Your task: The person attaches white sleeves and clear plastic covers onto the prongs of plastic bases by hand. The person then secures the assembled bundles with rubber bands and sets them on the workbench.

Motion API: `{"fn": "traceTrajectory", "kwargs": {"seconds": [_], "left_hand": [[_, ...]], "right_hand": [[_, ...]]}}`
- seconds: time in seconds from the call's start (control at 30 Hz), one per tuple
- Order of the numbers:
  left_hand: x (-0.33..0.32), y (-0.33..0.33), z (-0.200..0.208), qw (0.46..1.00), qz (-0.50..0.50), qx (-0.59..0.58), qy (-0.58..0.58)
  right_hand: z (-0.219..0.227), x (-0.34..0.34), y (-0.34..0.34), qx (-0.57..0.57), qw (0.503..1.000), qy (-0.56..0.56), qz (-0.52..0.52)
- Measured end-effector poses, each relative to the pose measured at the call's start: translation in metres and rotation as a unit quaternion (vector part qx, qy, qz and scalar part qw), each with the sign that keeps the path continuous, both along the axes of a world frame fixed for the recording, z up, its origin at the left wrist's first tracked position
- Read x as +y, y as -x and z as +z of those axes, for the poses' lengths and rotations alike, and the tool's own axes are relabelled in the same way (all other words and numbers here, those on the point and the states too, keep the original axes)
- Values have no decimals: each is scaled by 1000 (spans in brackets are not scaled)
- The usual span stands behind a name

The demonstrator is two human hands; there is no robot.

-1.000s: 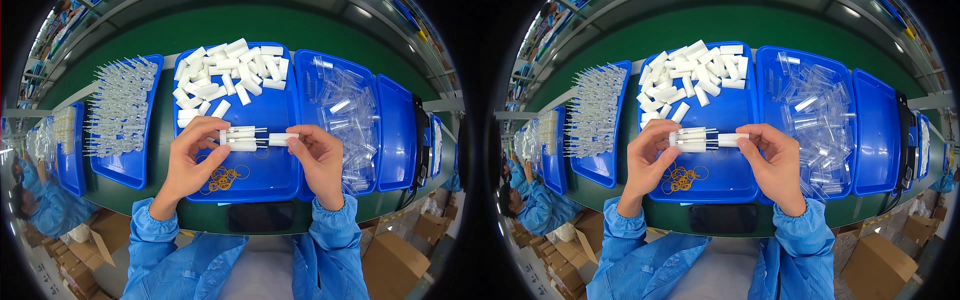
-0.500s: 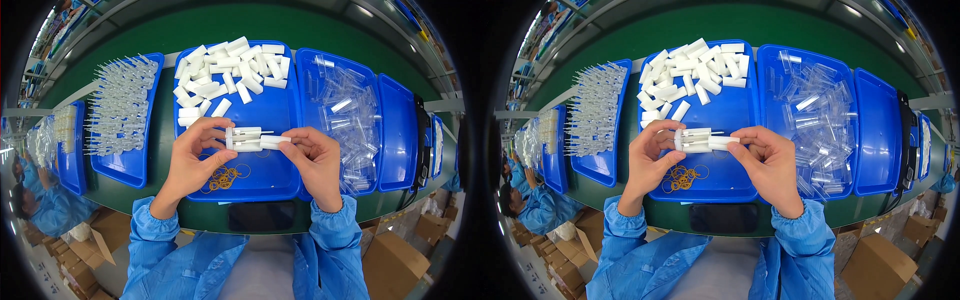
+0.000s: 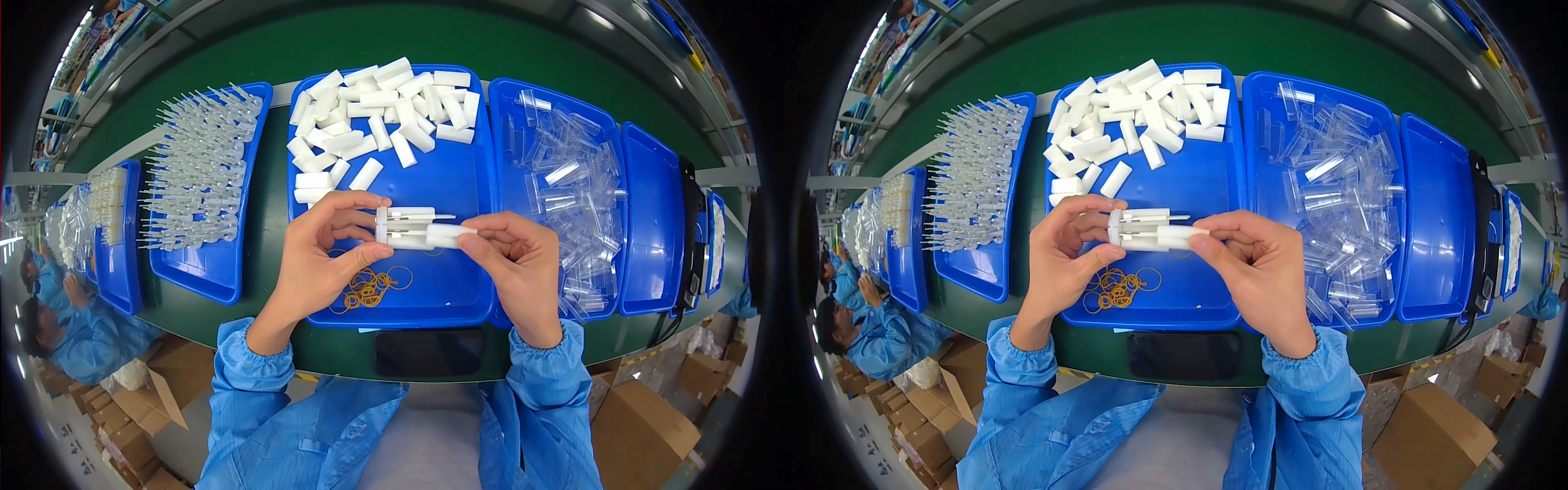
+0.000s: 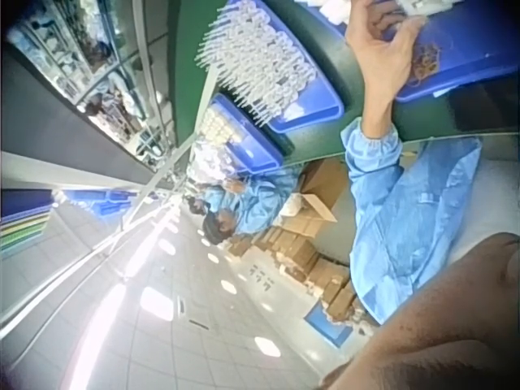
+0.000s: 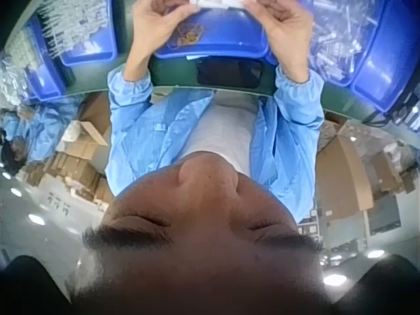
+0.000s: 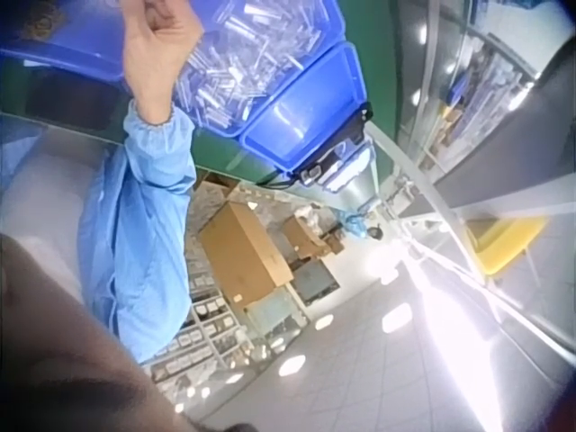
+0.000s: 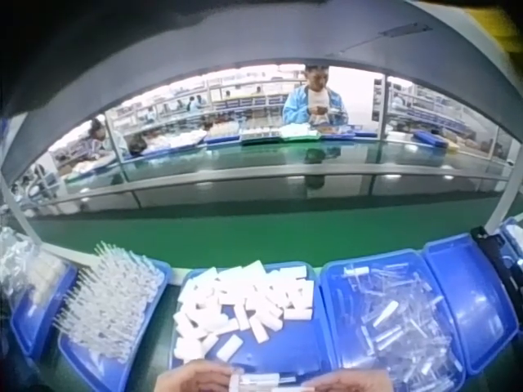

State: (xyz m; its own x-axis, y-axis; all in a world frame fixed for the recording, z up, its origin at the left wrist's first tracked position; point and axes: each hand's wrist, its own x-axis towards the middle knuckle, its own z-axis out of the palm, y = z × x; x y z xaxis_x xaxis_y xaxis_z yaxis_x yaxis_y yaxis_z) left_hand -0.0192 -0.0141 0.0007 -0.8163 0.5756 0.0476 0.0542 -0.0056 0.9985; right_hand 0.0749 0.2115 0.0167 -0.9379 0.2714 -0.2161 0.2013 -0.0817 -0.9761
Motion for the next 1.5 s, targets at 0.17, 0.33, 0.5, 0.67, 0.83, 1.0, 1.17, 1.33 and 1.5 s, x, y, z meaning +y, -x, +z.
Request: {"fn": "traceTrajectory", "kwargs": {"seconds": [0.17,0.33,0.5,0.67,0.83,1.0,1.17,1.33,1.5], "left_hand": [[0,-2,-2,1000,-10,-2,1],[2,-1,-1,1000,-17,-1,0],[2,-2,0,1000,-16,9,10],[3,-3,-3,999,-19,33,17],[-9,7,5,998,33,0,-49],[-23,25,12,986,120,-8,-115],[-30,32,3,963,204,-63,-165],[-28,30,4,963,204,-79,-160],[-28,28,6,967,182,-79,-157]], "right_hand": [[-1,-8,-4,10,999,-18,38],[1,-16,-7,20,998,-31,41],[1,-20,-7,18,999,-25,26],[-3,-28,-8,38,999,-36,13],[19,-29,-4,87,966,-242,-19],[13,-39,16,186,877,-437,69],[4,-67,59,203,722,-628,209],[-11,-73,78,203,673,-672,235],[2,-59,66,201,700,-637,255]]}}
